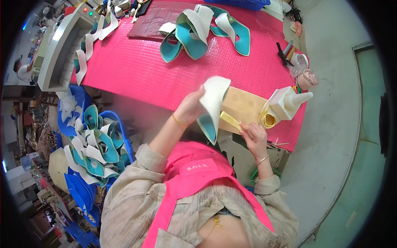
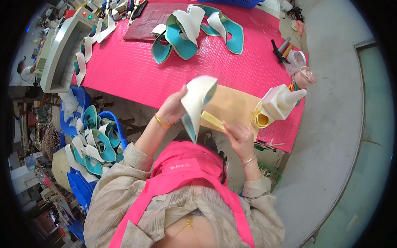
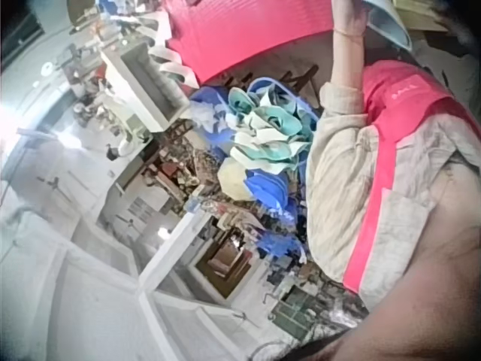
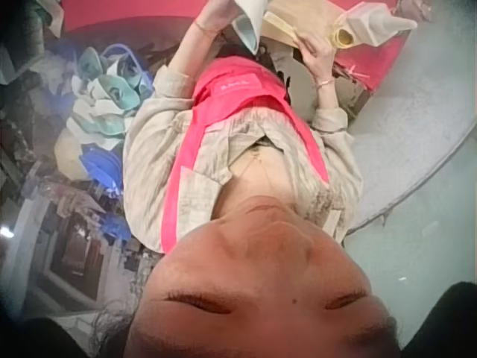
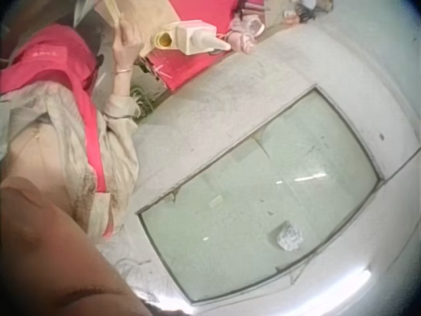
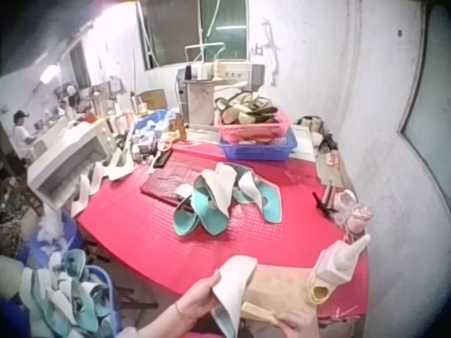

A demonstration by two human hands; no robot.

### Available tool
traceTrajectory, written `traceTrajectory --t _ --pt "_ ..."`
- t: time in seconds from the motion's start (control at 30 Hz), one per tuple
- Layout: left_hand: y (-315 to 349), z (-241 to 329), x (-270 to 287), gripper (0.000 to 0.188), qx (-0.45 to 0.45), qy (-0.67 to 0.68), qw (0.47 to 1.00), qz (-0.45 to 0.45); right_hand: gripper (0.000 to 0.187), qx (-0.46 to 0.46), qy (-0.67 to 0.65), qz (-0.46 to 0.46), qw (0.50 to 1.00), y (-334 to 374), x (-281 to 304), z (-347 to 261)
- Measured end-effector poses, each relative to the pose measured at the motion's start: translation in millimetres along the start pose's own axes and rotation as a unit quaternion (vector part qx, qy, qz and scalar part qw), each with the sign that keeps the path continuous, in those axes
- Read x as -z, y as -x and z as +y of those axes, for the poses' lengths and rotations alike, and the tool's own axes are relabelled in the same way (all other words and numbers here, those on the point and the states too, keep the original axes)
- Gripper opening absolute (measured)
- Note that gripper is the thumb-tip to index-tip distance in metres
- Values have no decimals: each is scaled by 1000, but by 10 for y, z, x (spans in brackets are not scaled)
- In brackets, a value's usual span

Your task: The person repeatedly picks up white shoe sole components from a blue basket and applies a yellow adhesive to their edges using a brush. The person works at a pink table in a workshop environment, handling the items one by one and placing them back into the basket after application.

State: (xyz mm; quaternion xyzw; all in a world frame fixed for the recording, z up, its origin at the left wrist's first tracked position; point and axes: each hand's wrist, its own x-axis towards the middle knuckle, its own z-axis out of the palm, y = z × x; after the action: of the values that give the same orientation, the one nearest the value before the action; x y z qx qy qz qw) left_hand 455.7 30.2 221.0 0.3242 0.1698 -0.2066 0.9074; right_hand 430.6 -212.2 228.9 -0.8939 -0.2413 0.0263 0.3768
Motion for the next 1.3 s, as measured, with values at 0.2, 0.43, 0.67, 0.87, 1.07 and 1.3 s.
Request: traceTrajectory --t 0.2,0.43,0.67,0.87,1.07,1.3 --pt "307 50 -249 45 -118 -102 988 -23 23 -10 -150 127 980 -383 -391 -139" --pt "372 365 196 32 -82 109 984 110 25 29 4 77 997 -239 -607 -270" --pt "667 852 487 31 -170 171 967 82 29 133 -70 114 982 -1080 -915 -765" --pt "837 1459 950 27 -243 200 945 93 31 150 -117 87 978 -1578 -1381 -1032" --pt "662 2588 2007 30 -311 187 927 93 23 216 30 -85 972 -2586 -2101 -1252" --pt "-146 4336 4683 25 -378 190 897 129 24 69 -87 -140 984 -3159 -2559 -1221"
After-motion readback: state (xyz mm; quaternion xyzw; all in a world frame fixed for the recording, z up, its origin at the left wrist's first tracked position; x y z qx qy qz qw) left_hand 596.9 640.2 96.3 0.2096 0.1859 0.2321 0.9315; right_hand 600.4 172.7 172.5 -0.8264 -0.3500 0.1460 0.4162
